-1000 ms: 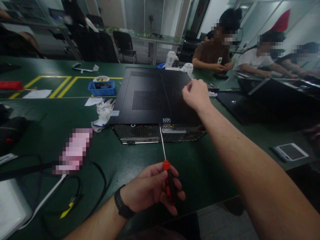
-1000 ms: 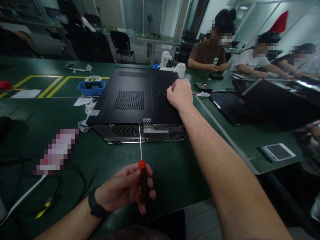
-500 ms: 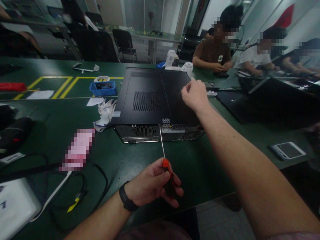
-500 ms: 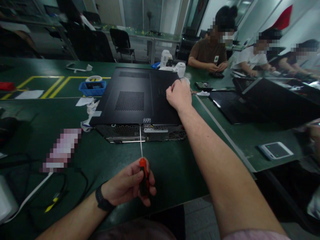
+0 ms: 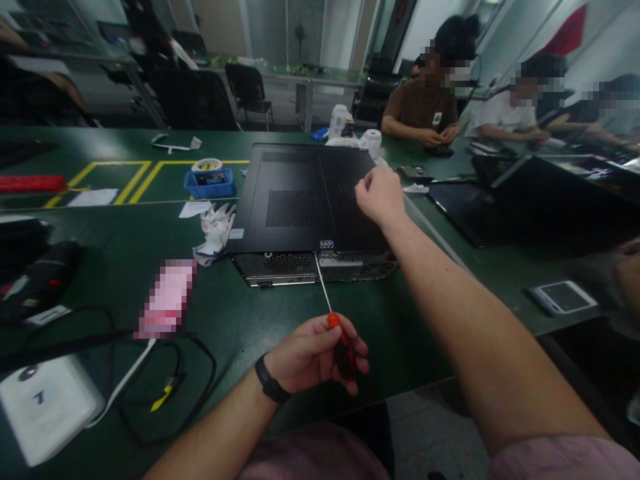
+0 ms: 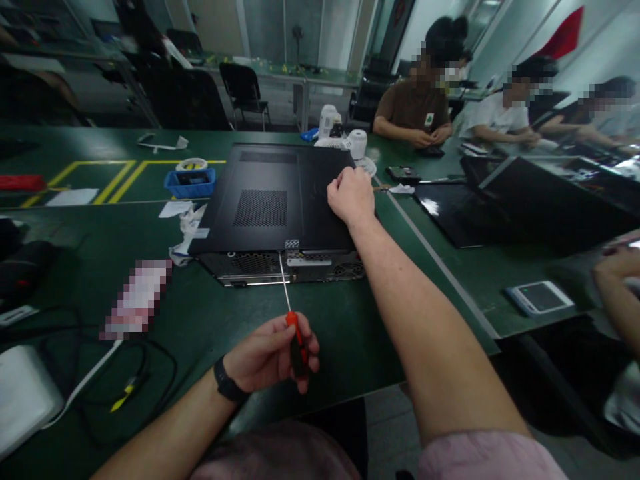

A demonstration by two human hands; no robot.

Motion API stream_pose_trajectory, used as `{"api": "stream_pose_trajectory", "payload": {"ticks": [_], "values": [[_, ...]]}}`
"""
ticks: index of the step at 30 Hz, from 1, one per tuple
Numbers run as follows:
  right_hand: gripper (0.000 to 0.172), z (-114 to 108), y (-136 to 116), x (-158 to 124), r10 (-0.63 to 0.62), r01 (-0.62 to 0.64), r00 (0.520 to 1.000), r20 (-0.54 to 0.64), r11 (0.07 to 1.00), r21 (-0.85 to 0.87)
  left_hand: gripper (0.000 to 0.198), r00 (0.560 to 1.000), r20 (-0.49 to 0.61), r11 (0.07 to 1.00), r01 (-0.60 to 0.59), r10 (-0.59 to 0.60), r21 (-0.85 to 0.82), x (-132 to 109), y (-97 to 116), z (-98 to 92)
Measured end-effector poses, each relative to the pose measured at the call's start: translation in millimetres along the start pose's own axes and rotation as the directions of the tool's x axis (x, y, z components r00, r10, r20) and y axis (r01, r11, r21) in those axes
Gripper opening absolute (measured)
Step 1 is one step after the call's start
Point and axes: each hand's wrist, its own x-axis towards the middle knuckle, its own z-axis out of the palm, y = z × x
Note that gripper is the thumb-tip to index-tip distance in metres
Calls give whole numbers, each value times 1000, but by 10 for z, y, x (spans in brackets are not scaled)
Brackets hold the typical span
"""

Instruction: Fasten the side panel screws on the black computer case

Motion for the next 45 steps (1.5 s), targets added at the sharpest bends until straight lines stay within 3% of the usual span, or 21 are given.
{"api": "stream_pose_trajectory", "payload": {"ticks": [10, 24, 33, 45], "values": [[15, -17, -2, -10, 2, -2, 1000, 9, 999, 32, 25, 998, 27, 998, 52, -51, -18, -27, 35, -58], [15, -9, -2, -9, 0, 0, 1000, 25, 1000, 24, 21, 1000, 19, 1000, 8, -7, -29, -103, -76, -135], [15, -1, 7, -18, -5, 5, 1000, 14, 1000, 22, 28, 999, 16, 995, 51, -50, -87, -156, 22, -47], [18, -17, 5, 0, 0, 0, 999, 46, 1000, 10, 19, 996, 79, 999, -25, 28, -41, -135, -81, -147]]}}
